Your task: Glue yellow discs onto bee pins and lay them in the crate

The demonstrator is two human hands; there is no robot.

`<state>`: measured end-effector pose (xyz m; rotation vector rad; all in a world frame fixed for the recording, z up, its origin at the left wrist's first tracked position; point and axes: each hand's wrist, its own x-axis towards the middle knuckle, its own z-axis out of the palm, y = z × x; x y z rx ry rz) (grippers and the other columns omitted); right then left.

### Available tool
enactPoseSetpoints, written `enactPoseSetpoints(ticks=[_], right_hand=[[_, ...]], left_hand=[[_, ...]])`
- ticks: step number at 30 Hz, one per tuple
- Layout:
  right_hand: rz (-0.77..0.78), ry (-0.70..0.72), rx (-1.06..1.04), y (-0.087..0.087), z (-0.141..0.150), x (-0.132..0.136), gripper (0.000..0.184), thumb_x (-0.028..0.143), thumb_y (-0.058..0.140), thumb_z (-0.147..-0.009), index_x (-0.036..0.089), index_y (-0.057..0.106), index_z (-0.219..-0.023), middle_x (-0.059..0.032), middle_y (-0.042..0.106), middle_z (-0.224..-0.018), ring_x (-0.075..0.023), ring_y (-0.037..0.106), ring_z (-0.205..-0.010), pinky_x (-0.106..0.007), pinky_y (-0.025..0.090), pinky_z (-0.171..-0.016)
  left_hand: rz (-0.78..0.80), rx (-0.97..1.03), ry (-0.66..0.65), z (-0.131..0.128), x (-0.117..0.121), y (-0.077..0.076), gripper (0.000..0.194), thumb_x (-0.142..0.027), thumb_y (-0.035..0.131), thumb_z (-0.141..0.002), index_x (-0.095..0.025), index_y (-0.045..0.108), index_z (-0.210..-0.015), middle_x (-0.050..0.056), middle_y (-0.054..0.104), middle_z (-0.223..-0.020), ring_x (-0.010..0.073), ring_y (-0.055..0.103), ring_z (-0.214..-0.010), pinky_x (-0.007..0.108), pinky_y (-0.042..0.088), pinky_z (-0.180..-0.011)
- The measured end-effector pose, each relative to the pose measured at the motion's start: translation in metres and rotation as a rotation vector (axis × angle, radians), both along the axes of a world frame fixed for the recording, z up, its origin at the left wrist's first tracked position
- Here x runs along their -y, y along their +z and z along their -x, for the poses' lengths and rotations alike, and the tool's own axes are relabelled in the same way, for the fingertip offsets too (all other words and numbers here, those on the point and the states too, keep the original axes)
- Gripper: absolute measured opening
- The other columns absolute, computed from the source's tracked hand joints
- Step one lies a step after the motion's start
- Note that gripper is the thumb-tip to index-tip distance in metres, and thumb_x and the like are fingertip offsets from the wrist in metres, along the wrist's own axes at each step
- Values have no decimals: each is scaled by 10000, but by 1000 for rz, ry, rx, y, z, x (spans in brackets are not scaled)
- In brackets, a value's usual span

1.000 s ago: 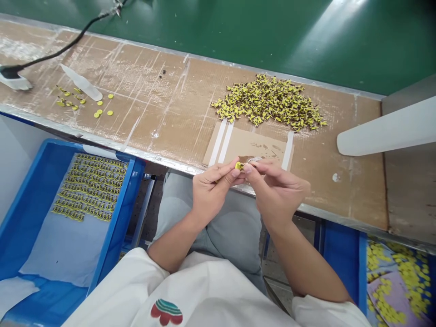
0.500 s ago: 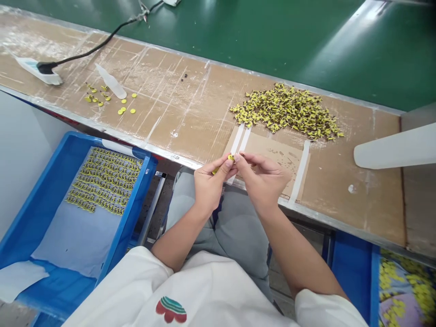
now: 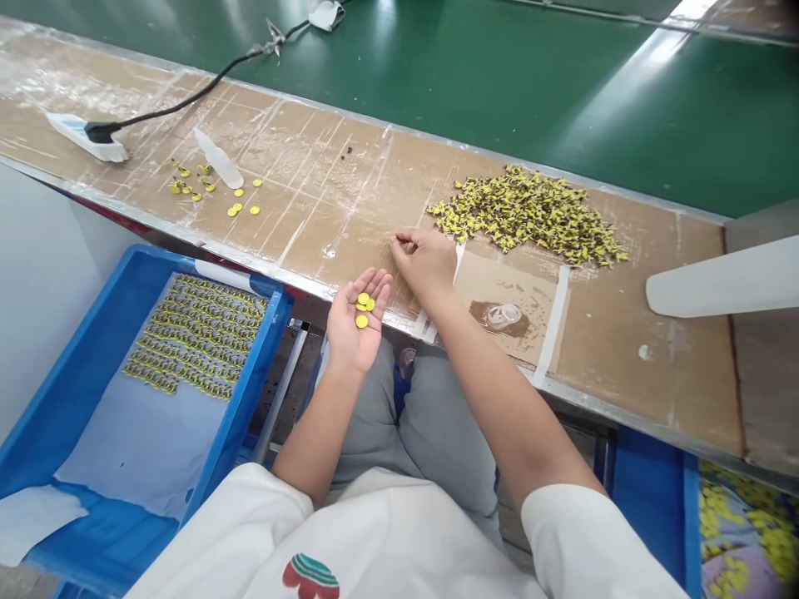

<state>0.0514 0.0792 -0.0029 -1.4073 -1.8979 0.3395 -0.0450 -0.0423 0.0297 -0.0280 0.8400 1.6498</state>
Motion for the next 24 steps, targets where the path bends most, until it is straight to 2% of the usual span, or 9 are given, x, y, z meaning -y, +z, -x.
enactPoseSetpoints(ticks=[4, 11, 13, 16, 18, 21, 24], right_hand=[[6, 2, 97, -9, 2, -1, 182, 297, 642, -894, 203, 787, -947, -57, 784, -961, -250, 712, -920, -364, 508, -861], [2, -2, 109, -14, 2, -4, 203, 314, 659, -881, 195, 769, -1002, -70, 777, -968, -264, 700, -918, -390, 506, -884], [-19, -21, 113, -12, 0, -3, 263, 355, 691, -865, 173, 757, -1044, -94, 772, -975, -287, 697, -933, -424, 510, -894], [-159, -15, 40, 1, -9, 14, 333, 395, 676, -894, 152, 728, -1116, -117, 766, -995, -290, 698, -955, -451, 516, -917], [-271, 119, -50, 13, -20, 36, 287, 356, 643, -929, 179, 715, -1143, -96, 767, -1002, -246, 707, -938, -407, 533, -907], [-303, 456, -106, 28, -37, 71, 256, 264, 710, -892, 225, 715, -1145, -72, 760, -1101, -196, 718, -961, -317, 566, -849], [-267, 562, -65, 34, -51, 93, 244, 200, 718, -889, 235, 720, -1131, -60, 764, -1101, -181, 719, -961, -297, 577, -835]], left_hand=[[-1, 10, -10, 5, 0, -1, 295, -235, 500, -929, -70, 735, -996, 164, 749, -1139, 232, 635, -1278, 295, 519, -1081], [-1, 62, -40, 6, -1, 3, 298, -219, 486, -917, -67, 726, -1010, 167, 742, -1149, 241, 596, -1328, 306, 516, -1080], [-9, 81, -55, 6, -1, 5, 293, -211, 477, -914, -76, 724, -997, 157, 749, -1124, 244, 599, -1324, 317, 526, -1069], [-23, 95, -58, 6, 0, 9, 291, -209, 466, -915, -81, 721, -973, 153, 748, -1135, 249, 607, -1315, 318, 525, -1065], [-22, 100, -59, 5, 1, 11, 291, -216, 469, -914, -83, 719, -981, 159, 738, -1179, 249, 589, -1337, 321, 504, -1087], [-30, 108, -108, 0, 3, 14, 308, -224, 464, -917, -92, 723, -1018, 150, 730, -1225, 239, 564, -1364, 337, 460, -1133], [-87, 104, -180, -9, 7, 17, 331, -213, 429, -932, -92, 725, -1020, 130, 740, -1204, 236, 603, -1320, 345, 426, -1160]])
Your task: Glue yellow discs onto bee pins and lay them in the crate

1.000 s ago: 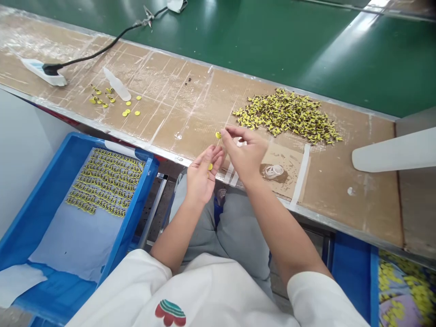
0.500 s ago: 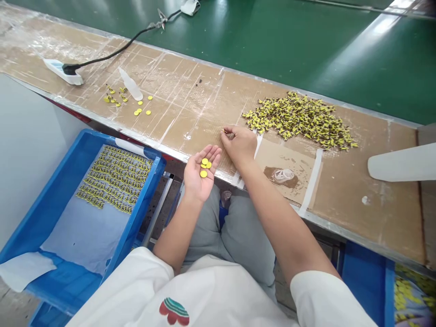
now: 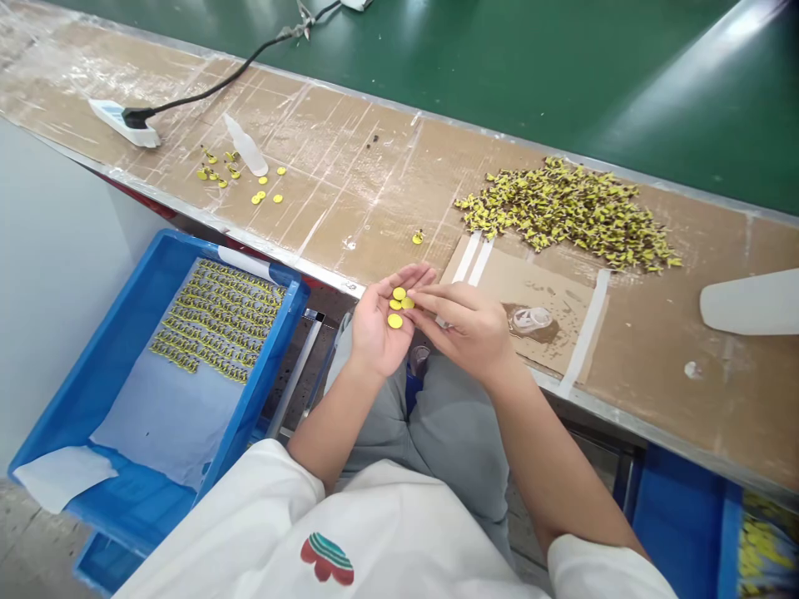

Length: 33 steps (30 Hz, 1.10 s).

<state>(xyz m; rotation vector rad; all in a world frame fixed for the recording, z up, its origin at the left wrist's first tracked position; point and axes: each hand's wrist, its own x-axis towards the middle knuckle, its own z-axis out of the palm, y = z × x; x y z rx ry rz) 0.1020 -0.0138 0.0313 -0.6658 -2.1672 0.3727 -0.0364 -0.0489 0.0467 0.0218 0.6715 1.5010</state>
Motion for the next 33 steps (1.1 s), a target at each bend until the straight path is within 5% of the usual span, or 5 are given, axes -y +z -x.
enactPoseSetpoints(ticks=[10, 13, 17, 25, 33], right_hand=[[112, -13, 344, 4, -36, 10, 192, 324, 604, -974, 288, 765, -1072, -29, 767, -1146, -204, 741, -994, -320, 587, -827], [233, -41, 233, -3, -42, 13, 196, 327, 609, -959, 314, 771, -1070, -21, 779, -1098, -202, 747, -985, -334, 593, -862], [339, -254, -20, -9, -43, 21, 152, 326, 682, -905, 307, 788, -1012, -22, 794, -959, -188, 754, -818, -326, 607, -767], [808, -413, -453, 1, -40, 27, 232, 377, 800, -811, 231, 790, -992, -48, 792, -940, -182, 754, -796, -313, 635, -738], [709, -498, -381, -2, -41, 34, 275, 380, 777, -825, 233, 772, -1058, -53, 792, -951, -193, 760, -815, -328, 638, -768]], left_hand=[[10, -51, -131, -27, 11, -6, 321, -198, 436, -928, -121, 735, -1019, 97, 737, -1210, 204, 612, -1303, 314, 395, -1177], [-8, -81, -145, -34, 14, -8, 295, -131, 472, -893, -129, 734, -1029, 99, 727, -1234, 201, 599, -1316, 312, 405, -1166], [-52, -105, -205, -42, 16, -7, 275, -120, 512, -883, -133, 729, -1053, 119, 714, -1258, 212, 617, -1287, 324, 446, -1127], [-66, -150, -264, -49, 18, -13, 245, -155, 722, -838, -144, 750, -1081, 93, 762, -1079, 202, 703, -1132, 347, 496, -1081], [-14, -225, -232, -55, 18, -26, 263, -176, 847, -741, -167, 781, -995, 46, 776, -1020, 115, 732, -925, 223, 557, -908]])
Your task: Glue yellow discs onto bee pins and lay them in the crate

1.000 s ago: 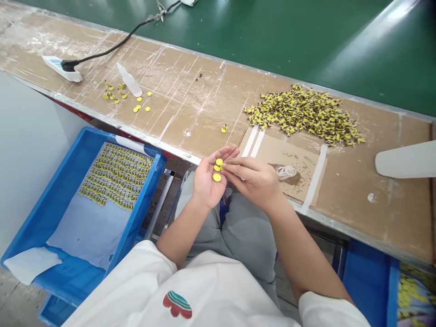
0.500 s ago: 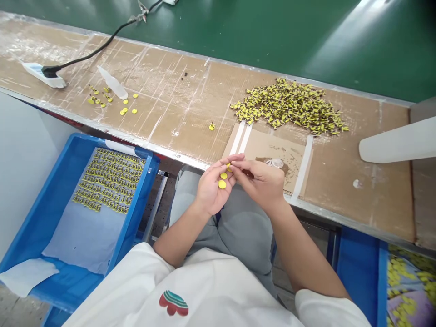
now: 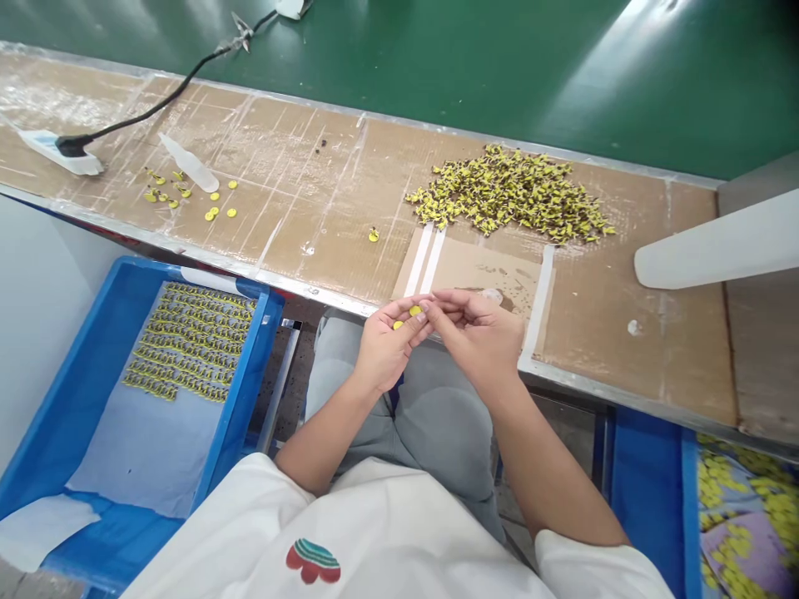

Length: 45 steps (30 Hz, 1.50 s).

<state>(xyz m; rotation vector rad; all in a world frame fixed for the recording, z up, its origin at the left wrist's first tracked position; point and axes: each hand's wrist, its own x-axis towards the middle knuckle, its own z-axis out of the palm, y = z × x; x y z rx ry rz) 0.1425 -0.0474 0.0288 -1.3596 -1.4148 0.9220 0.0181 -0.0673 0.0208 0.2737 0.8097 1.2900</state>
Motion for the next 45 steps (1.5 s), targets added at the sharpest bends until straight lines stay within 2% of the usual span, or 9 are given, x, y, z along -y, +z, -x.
enactPoseSetpoints(ticks=[3, 6, 11, 16, 27, 32, 37, 40, 45], right_hand=[[-92, 28, 196, 2, -7, 3, 285, 349, 748, -841, 250, 768, -1108, -50, 794, -957, -201, 761, -793, -351, 639, -770], [-31, 89, 230, 12, -16, 2, 259, 348, 761, -812, 251, 790, -1051, -52, 795, -916, -208, 758, -741, -353, 647, -736], [246, 43, -138, 27, -19, -2, 270, 341, 880, -651, 191, 797, -860, -46, 761, -713, -189, 721, -585, -280, 628, -550], [247, -189, -461, 19, 1, 10, 288, 317, 937, -581, 195, 766, -778, -24, 729, -645, -138, 626, -443, -230, 517, -391], [436, -367, -884, 18, 29, 31, 330, 352, 930, -566, 189, 706, -746, 3, 675, -560, -110, 598, -465, -194, 415, -405], [503, -337, -945, 19, 29, 28, 342, 357, 935, -569, 190, 706, -760, 34, 640, -534, -81, 544, -448, -187, 423, -424], [443, -146, -736, 29, 20, 36, 301, 449, 862, -702, 200, 729, -805, -21, 733, -698, -99, 568, -454, -227, 430, -409], [190, -146, -449, 40, -3, 33, 211, 449, 748, -846, 244, 750, -897, -35, 760, -768, -133, 603, -470, -279, 471, -437], [-221, -248, 204, 38, -62, -44, 220, 442, 743, -846, 273, 783, -982, -51, 768, -853, -205, 683, -675, -365, 547, -632]], left_hand=[[16, -10, -11, 1, 1, -2, 276, -193, 871, -716, -160, 785, -977, 48, 779, -988, 109, 733, -890, 221, 566, -890], [2, -79, -55, 3, 3, -1, 317, -240, 887, -701, -153, 791, -991, 70, 784, -951, 143, 745, -889, 266, 579, -903], [-25, -169, -202, 12, 3, 4, 347, -275, 888, -699, -150, 799, -1011, 86, 781, -885, 149, 742, -802, 238, 598, -760], [-5, -85, -68, 7, 3, 7, 259, -279, 872, -718, -164, 803, -940, 0, 662, -637, 27, 537, -513, 121, 407, -452], [-116, -137, 26, -11, 15, 4, 286, -367, 839, -763, -235, 783, -1010, -59, 543, -573, 43, 454, -484, 206, 431, -509], [-151, -151, 25, -13, 12, 4, 292, -331, 860, -738, -235, 783, -1003, -10, 705, -792, 19, 452, -479, 203, 419, -490], [-101, -20, 37, -3, 5, 8, 258, -357, 846, -757, -240, 776, -976, 15, 734, -881, 11, 408, -470, 175, 418, -436], [-79, 100, 30, 6, -1, 13, 277, -338, 859, -750, -207, 775, -980, 31, 705, -838, 26, 510, -593, 93, 387, -425], [-35, 198, -1, 16, -6, 14, 256, -310, 873, -735, -186, 772, -935, 32, 728, -875, 40, 660, -739, 56, 518, -584]])
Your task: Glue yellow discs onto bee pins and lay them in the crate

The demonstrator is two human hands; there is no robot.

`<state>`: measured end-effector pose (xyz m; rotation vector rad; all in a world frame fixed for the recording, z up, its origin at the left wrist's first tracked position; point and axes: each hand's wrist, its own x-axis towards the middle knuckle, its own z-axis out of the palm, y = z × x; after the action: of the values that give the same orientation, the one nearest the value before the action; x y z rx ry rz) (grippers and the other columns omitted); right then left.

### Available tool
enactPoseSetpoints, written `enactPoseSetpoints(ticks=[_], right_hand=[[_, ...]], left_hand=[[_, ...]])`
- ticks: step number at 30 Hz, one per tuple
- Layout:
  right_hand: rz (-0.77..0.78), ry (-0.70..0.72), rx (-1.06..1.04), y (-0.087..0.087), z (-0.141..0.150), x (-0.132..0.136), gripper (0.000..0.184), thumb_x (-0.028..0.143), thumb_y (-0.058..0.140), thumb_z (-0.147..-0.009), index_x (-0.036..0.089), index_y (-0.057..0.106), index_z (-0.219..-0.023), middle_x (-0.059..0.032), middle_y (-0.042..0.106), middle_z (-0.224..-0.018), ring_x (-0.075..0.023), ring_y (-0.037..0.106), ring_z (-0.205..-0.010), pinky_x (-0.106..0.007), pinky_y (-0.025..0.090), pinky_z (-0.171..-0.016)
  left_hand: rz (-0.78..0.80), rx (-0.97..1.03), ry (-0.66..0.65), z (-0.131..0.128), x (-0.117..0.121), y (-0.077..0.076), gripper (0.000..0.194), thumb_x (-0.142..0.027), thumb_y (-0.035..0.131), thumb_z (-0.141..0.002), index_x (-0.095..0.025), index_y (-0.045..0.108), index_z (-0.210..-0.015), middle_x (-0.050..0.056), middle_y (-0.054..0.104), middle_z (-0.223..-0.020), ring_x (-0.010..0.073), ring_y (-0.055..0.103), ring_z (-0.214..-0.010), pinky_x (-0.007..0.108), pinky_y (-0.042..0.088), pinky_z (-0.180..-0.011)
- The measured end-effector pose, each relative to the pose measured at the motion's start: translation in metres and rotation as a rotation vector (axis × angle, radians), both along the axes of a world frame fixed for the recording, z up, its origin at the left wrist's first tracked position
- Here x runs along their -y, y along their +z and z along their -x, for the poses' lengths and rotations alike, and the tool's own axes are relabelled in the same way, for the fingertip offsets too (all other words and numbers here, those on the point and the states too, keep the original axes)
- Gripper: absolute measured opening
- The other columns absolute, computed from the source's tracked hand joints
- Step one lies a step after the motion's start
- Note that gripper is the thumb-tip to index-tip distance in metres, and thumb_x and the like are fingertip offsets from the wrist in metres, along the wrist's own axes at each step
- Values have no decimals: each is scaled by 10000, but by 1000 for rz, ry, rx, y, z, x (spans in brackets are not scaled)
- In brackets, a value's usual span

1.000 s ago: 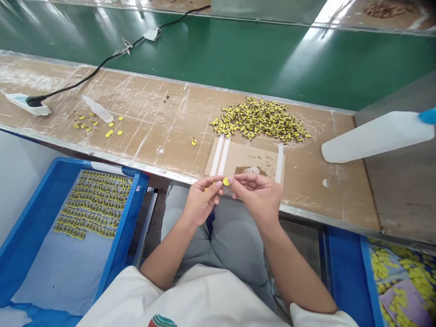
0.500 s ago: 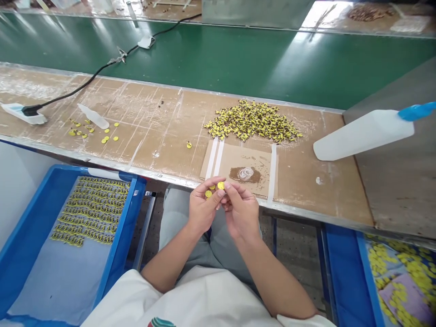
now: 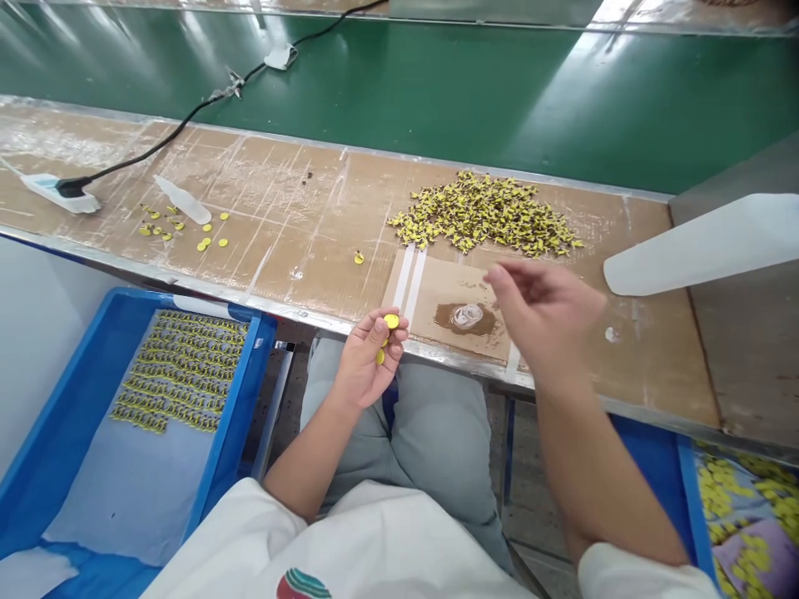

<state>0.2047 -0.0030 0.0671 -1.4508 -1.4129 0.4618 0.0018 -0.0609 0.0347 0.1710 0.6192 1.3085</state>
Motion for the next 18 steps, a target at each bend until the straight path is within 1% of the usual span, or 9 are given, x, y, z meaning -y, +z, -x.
enactPoseSetpoints(ticks=[1, 3, 4, 6, 8, 11, 15, 18], right_hand=[[28, 24, 130, -6, -10, -22, 222, 442, 737, -845, 275, 786, -982, -47, 772, -877, -213, 688, -711, -376, 548, -680], [172, 111, 320, -21, -25, -62, 235, 435, 741, -831, 265, 786, -988, -35, 773, -889, -211, 679, -704, -382, 540, -726], [213, 138, 388, -29, -30, -77, 246, 430, 739, -829, 258, 785, -998, -35, 772, -896, -216, 678, -716, -383, 533, -742], [224, 133, 515, -44, -34, -98, 278, 447, 696, -858, 243, 783, -1026, -51, 769, -928, -247, 684, -809, -396, 516, -789], [223, 107, 599, -55, -32, -106, 324, 491, 656, -883, 234, 784, -1035, -72, 758, -959, -275, 678, -892, -401, 501, -804], [236, 91, 639, -63, -28, -105, 362, 520, 647, -886, 247, 781, -1082, -81, 735, -1014, -279, 668, -916, -386, 485, -766], [203, 146, 636, -65, -28, -102, 324, 454, 629, -907, 256, 768, -1122, -78, 724, -1060, -264, 666, -917, -378, 484, -767], [205, 192, 627, -63, -32, -103, 289, 394, 623, -907, 245, 757, -1116, -71, 743, -1023, -266, 671, -923, -387, 490, -797]], left_hand=[[21, 0, 2, 1, -1, -1, 261, -298, 880, -725, -185, 772, -935, 32, 738, -891, 45, 683, -760, 56, 536, -615], [58, -11, 14, 1, -3, -3, 254, -264, 882, -721, -175, 772, -932, 32, 753, -913, 54, 715, -788, 58, 557, -656], [69, -21, 20, 0, -4, -3, 237, -247, 874, -730, -167, 771, -928, 34, 759, -922, 58, 725, -798, 60, 563, -671], [74, -42, 31, 0, -7, -5, 190, -219, 847, -763, -150, 768, -922, 42, 766, -953, 65, 737, -814, 67, 573, -692], [71, -67, 43, -1, -10, -6, 154, -192, 822, -787, -138, 766, -920, 49, 771, -981, 67, 742, -823, 70, 576, -699], [79, -103, 76, -2, -15, -9, 171, -179, 820, -785, -153, 772, -947, 39, 779, -959, 66, 746, -804, 73, 578, -689], [76, -134, 99, -4, -22, -14, 179, -200, 842, -761, -164, 779, -924, 31, 786, -931, 70, 749, -790, 79, 581, -690], [80, -135, 82, -6, -26, -16, 178, -198, 844, -758, -149, 781, -917, 40, 788, -954, 70, 748, -803, 79, 581, -700]])
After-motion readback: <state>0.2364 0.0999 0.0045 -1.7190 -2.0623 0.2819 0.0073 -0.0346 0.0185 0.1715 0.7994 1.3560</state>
